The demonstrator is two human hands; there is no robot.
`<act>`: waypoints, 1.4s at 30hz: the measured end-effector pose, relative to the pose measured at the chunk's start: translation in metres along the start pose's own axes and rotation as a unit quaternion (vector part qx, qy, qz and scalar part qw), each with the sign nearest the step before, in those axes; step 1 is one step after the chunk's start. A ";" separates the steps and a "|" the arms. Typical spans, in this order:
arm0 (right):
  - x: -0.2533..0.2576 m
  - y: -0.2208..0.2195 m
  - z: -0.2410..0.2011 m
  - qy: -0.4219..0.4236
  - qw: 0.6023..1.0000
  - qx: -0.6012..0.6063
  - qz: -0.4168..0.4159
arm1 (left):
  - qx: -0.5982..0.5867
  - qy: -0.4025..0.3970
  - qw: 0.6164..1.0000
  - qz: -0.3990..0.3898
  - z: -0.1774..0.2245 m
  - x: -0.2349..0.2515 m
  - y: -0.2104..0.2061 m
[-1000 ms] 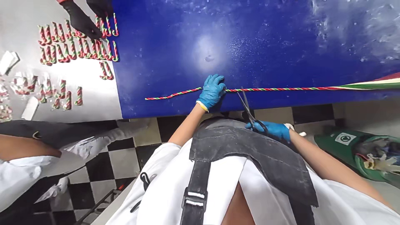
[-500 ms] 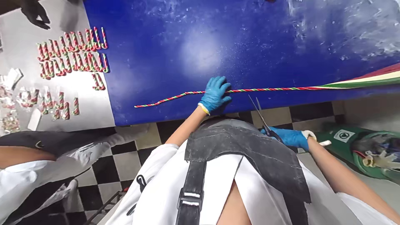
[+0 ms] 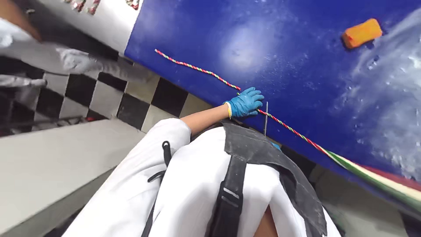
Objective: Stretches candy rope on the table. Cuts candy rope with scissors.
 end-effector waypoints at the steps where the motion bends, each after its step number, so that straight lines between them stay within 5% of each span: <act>1: -0.002 0.006 0.004 -0.003 0.998 -0.061 0.008 | -0.008 0.012 1.000 0.014 -0.006 -0.006 0.004; 6: 0.022 0.056 0.001 -0.104 0.934 -0.332 0.083 | 0.025 0.139 0.983 0.117 -0.081 -0.056 0.054; 11: 0.068 0.055 -0.051 0.127 0.861 -0.409 0.276 | 0.080 0.268 0.953 0.116 -0.190 -0.116 0.108; 15: 0.129 0.009 -0.045 0.246 0.823 -0.403 0.317 | 0.077 0.295 0.946 0.110 -0.250 -0.124 0.129; 18: 0.157 -0.009 -0.046 0.249 0.796 -0.424 0.354 | 0.060 0.269 0.954 0.115 -0.258 -0.098 0.133; 25: 0.221 -0.039 -0.129 0.243 0.811 -0.417 0.330 | -0.009 0.206 0.977 0.051 -0.234 -0.067 0.139; 30: 0.266 -0.066 -0.194 0.243 0.815 -0.402 0.340 | 0.079 0.332 0.940 0.014 -0.321 -0.161 0.203; 34: 0.291 -0.079 -0.239 0.244 0.824 -0.397 0.322 | 0.082 0.328 0.939 0.060 -0.389 -0.189 0.202; 38: 0.300 -0.086 -0.256 0.272 0.815 -0.394 0.326 | 0.039 0.337 0.934 0.112 -0.395 -0.122 0.206; 42: 0.288 -0.086 -0.235 0.283 0.811 -0.357 0.367 | 0.034 0.295 0.954 0.051 -0.334 -0.044 0.184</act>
Point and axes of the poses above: each hand's wrist, its own x-axis towards the middle knuckle, its own y-axis out of the back of the hand, z = x × y, the point moved 4 cm from there along x, towards the middle knuckle, and after that the axes turned 15 degrees about y, right-handed, at the moved point
